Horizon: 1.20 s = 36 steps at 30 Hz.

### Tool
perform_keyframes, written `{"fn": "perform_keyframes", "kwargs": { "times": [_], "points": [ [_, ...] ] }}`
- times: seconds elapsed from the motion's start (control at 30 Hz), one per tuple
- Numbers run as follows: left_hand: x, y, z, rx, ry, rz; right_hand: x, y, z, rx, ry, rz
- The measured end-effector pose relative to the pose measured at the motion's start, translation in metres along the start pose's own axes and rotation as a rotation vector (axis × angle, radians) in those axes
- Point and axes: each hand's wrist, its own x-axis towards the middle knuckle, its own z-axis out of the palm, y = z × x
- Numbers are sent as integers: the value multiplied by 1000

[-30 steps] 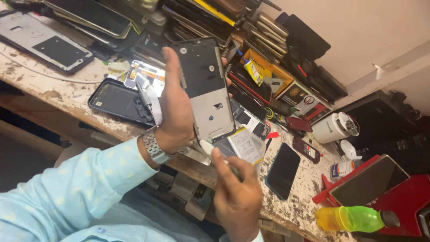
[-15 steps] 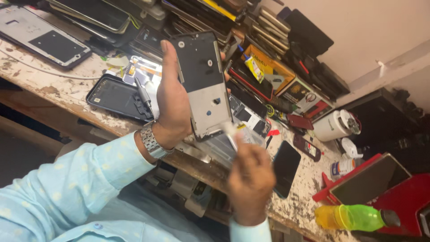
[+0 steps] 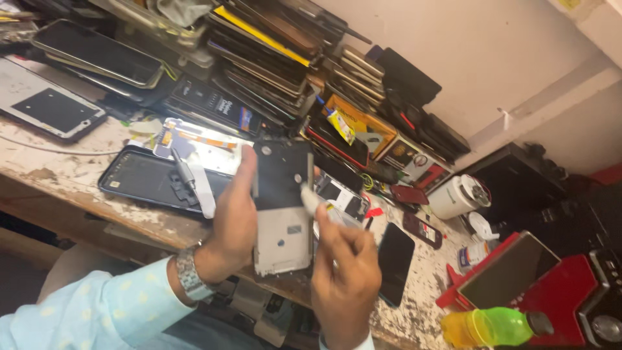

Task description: The person holds a disassembled smartphone chassis and uses a thin metal tool to scrape adhesive residue from the back surface. They then use a toothbrush to wipe the same area and continue scraping with the metal tool.

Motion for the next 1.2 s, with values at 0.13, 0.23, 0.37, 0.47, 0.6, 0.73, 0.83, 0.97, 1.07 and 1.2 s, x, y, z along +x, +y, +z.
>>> {"fn": "perform_keyframes", "kwargs": {
  "times": [0.13, 0.23, 0.37, 0.47, 0.6, 0.73, 0.83, 0.97, 1.07, 1.2],
  "points": [
    [2, 11, -12, -162, -371, 123, -3, -3, -1, 2, -63, -79],
    [-8, -3, -7, 193, 48, 48, 5, 3, -5, -41, -12, -52],
    [-10, -6, -15, -6, -24, -183, 5, 5, -9, -6, -40, -63],
    [-6, 4, -27, -34, -107, -161, 1, 0, -8, 54, -123, -105],
    [-10, 0, -19, 8, -27, -173, 11, -2, -10, -83, -45, -90],
    [-7, 12, -16, -12, -38, -245, 11, -10, -17, -25, -124, -108],
    [-6, 20, -20, 14, -37, -278, 7, -9, -17, -36, -195, -233],
    [-14, 3, -19, 65, -56, -367, 16, 15, -16, -102, -45, -180],
    [-13, 1, -21, 59, -95, -452, 18, 23, -15, -29, 56, -51],
    [-11, 7, -23, 24, -140, -392, 15, 15, -14, -8, 142, 60]
  ]
}}
